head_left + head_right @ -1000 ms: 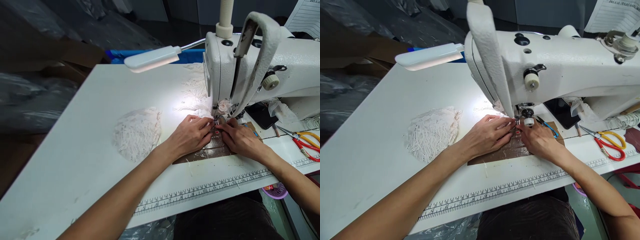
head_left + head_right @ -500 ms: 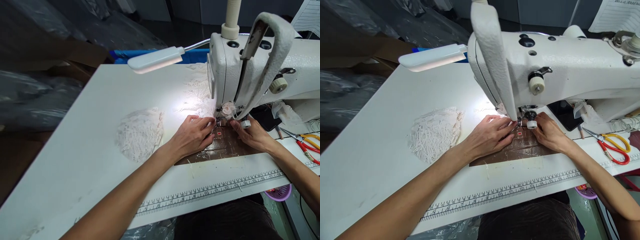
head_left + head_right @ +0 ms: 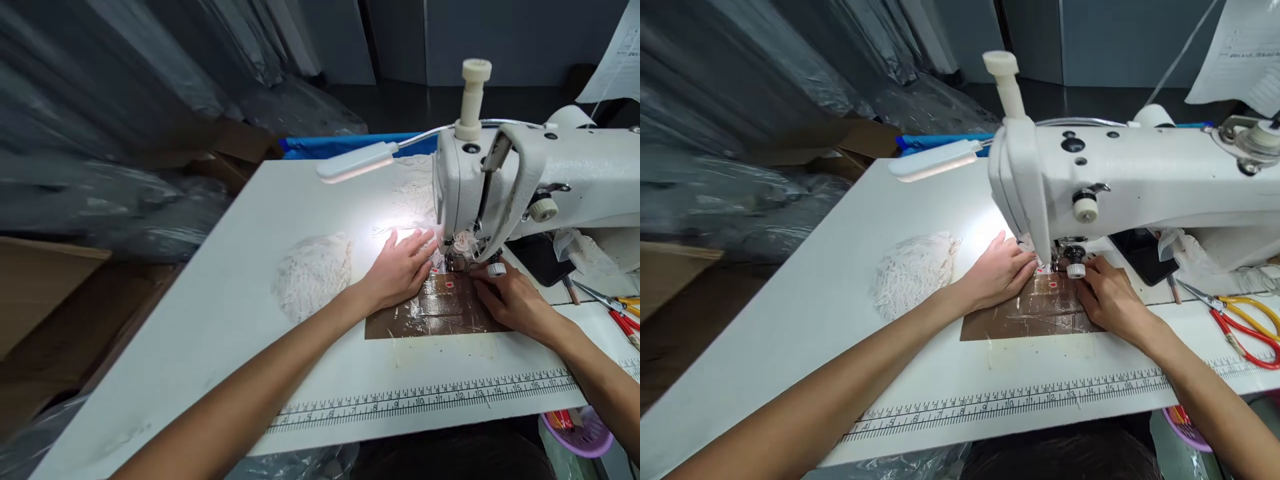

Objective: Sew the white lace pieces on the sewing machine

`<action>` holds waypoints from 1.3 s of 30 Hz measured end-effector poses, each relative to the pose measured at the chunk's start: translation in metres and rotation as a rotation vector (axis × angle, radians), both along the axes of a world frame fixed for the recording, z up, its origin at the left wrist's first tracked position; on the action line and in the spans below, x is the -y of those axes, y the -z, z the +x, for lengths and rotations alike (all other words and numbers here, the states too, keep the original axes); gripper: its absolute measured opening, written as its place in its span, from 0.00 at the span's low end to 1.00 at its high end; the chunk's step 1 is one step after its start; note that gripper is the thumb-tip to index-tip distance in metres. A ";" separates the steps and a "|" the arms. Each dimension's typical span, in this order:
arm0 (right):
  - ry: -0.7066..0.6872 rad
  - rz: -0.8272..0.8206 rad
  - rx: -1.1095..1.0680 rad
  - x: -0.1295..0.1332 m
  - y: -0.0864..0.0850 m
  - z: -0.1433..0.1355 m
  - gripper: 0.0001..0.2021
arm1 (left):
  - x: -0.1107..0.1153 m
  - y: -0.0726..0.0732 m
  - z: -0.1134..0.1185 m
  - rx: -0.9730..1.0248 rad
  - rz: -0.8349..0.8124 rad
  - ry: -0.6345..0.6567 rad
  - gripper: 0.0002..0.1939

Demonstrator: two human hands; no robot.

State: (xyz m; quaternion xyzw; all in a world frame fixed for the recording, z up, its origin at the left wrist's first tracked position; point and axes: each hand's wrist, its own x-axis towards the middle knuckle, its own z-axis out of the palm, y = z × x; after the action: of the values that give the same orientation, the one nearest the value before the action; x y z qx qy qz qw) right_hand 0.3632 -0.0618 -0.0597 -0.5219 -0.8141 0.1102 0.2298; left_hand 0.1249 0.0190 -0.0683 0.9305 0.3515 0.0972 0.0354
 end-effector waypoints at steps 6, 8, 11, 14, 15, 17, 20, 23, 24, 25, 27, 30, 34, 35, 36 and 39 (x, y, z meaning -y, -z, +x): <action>-0.037 0.174 0.128 0.004 0.016 0.005 0.19 | -0.030 -0.016 0.004 -0.104 -0.027 0.067 0.18; -0.073 0.260 0.118 0.003 0.020 0.005 0.20 | -0.021 -0.022 0.002 -0.095 0.024 0.042 0.18; -0.100 0.364 0.138 0.003 0.024 0.004 0.21 | 0.008 -0.028 -0.010 -0.059 0.062 0.019 0.19; -0.116 0.431 0.169 0.005 0.027 0.002 0.22 | 0.040 -0.032 -0.038 -0.054 0.075 -0.031 0.21; -0.124 0.445 0.173 0.005 0.028 0.002 0.22 | 0.048 -0.034 -0.050 -0.054 0.077 -0.072 0.21; -0.123 0.468 0.175 0.006 0.030 0.001 0.22 | 0.059 -0.037 -0.077 -0.060 0.085 -0.182 0.21; -0.102 0.482 0.172 0.006 0.033 -0.001 0.22 | 0.065 -0.038 -0.113 -0.020 0.062 -0.376 0.17; -0.084 0.455 0.169 0.007 0.035 -0.002 0.22 | 0.065 -0.032 -0.134 0.083 -0.024 -0.453 0.09; -0.074 0.438 0.167 0.007 0.035 -0.003 0.23 | 0.065 -0.030 -0.137 0.121 -0.045 -0.455 0.08; -0.059 0.421 0.162 0.007 0.036 -0.003 0.23 | 0.064 -0.029 -0.139 0.155 -0.059 -0.449 0.08; -0.027 0.394 0.147 0.006 0.038 -0.004 0.24 | 0.063 -0.029 -0.140 0.215 -0.065 -0.442 0.09; -0.005 0.347 0.138 0.006 0.038 -0.005 0.23 | 0.066 -0.038 -0.131 0.325 -0.090 -0.447 0.10; 0.017 0.229 0.158 0.008 0.029 -0.008 0.19 | 0.073 -0.054 -0.103 0.449 -0.192 -0.352 0.12; 0.021 0.207 0.161 0.009 0.026 -0.009 0.19 | 0.075 -0.057 -0.095 0.442 -0.230 -0.282 0.12; 0.024 0.196 0.159 0.010 0.022 -0.010 0.18 | 0.075 -0.058 -0.087 0.419 -0.266 -0.210 0.12; 0.022 0.148 0.151 0.012 0.011 -0.013 0.19 | 0.070 -0.052 -0.068 0.311 -0.292 -0.125 0.13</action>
State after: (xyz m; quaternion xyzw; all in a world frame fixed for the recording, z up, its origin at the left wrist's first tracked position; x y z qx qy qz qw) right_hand 0.3507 -0.0738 -0.0707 -0.5191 -0.8293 0.0076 0.2070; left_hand 0.0571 -0.0514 -0.0163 0.8656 0.4092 0.1896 0.2174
